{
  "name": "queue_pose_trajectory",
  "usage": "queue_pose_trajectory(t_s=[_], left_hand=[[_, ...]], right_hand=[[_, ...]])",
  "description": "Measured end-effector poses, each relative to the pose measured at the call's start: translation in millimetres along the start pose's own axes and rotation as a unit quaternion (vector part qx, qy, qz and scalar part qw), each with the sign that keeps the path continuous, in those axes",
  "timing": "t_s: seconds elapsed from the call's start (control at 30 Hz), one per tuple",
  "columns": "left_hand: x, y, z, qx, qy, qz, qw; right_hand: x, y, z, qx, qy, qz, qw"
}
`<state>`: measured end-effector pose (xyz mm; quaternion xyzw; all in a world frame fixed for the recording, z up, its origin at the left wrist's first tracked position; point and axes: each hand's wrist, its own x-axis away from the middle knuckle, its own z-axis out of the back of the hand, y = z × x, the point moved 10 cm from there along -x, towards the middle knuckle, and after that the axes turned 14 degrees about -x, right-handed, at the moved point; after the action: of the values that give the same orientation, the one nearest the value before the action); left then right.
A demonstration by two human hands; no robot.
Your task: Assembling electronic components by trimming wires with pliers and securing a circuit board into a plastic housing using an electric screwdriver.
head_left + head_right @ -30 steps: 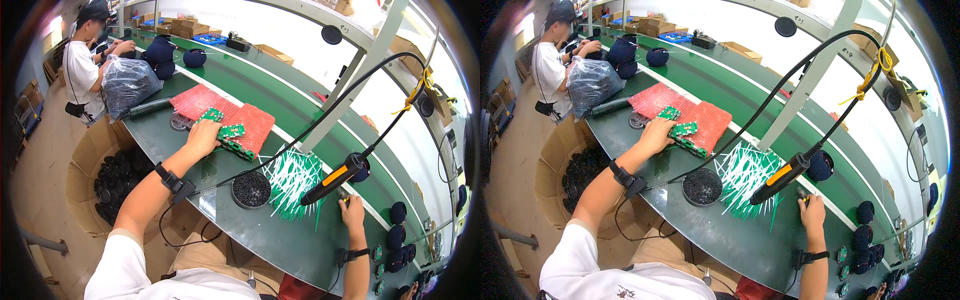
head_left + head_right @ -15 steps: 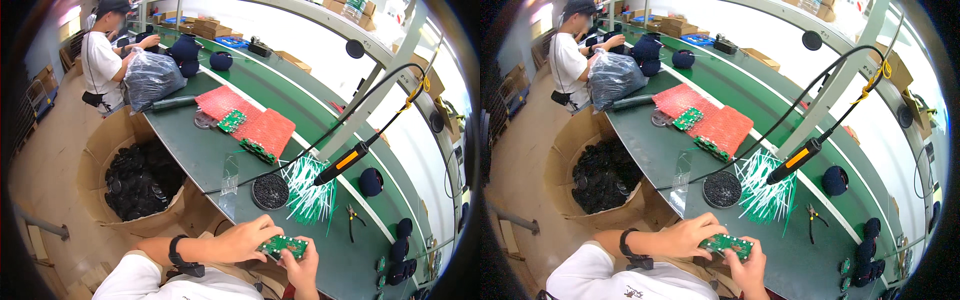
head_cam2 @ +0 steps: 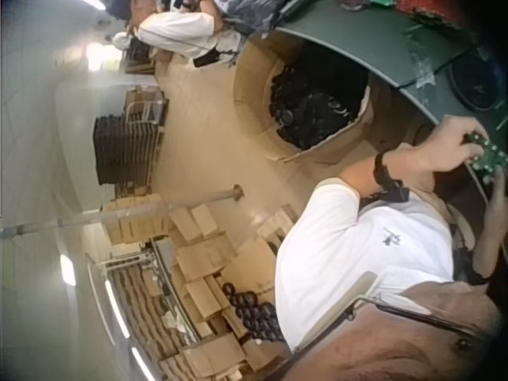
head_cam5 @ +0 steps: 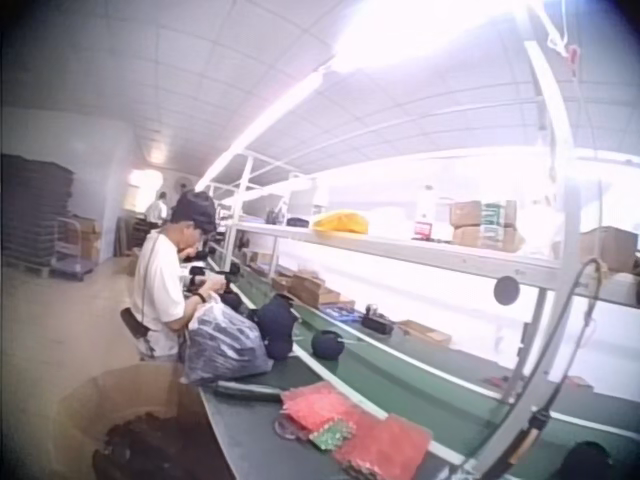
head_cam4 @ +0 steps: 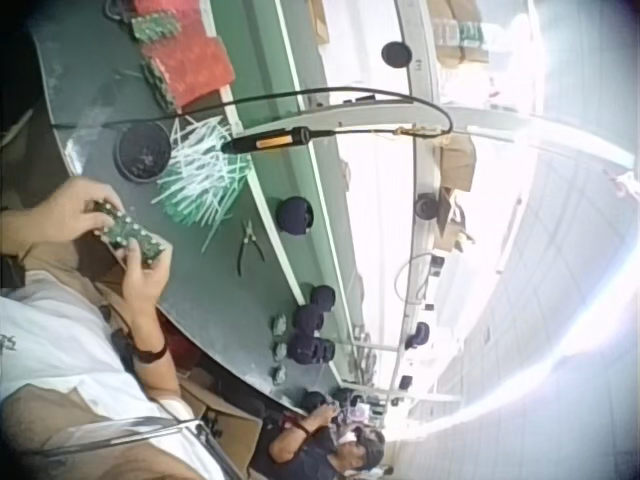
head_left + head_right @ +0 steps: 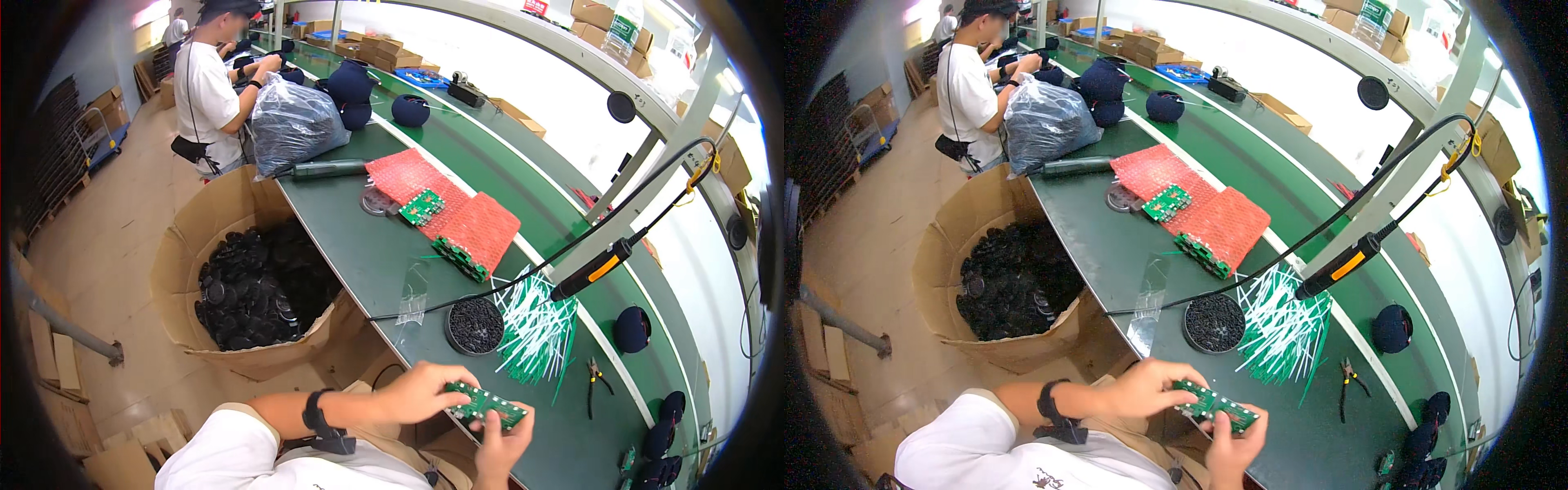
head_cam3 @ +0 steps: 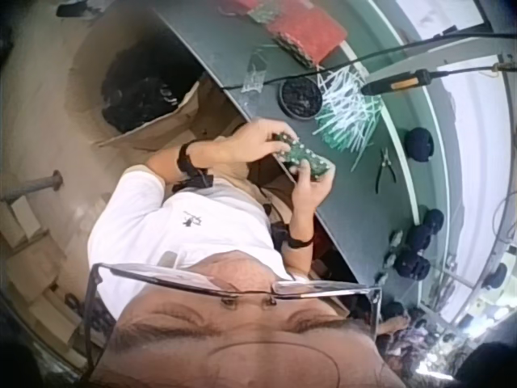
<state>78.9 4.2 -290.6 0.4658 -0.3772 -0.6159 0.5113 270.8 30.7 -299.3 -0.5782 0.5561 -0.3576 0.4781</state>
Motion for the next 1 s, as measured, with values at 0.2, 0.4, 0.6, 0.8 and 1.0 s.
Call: queue_pose_trajectory(t_s=[0.2,0.4,0.6,0.8,1.0], left_hand=[[-41,-35,144,-0.08,0.196,0.04,0.977],[-101,-70,232,-0.458,0.229,0.066,0.856],[-131,-97,298,-0.613,0.301,0.129,0.718],[-115,-76,318,-0.721,0.283,0.174,0.608],[-40,-18,291,-0.153,0.246,0.113,0.95]], right_hand=[[-9,-14,35,-0.03,-0.01,-0.031,0.999],[-1,2,38,0.201,-0.053,0.004,0.978],[-2,2,43,0.174,-0.037,0.023,0.984],[-5,4,56,0.067,0.016,-0.035,0.997],[-8,3,54,0.014,0.01,-0.059,0.998]])
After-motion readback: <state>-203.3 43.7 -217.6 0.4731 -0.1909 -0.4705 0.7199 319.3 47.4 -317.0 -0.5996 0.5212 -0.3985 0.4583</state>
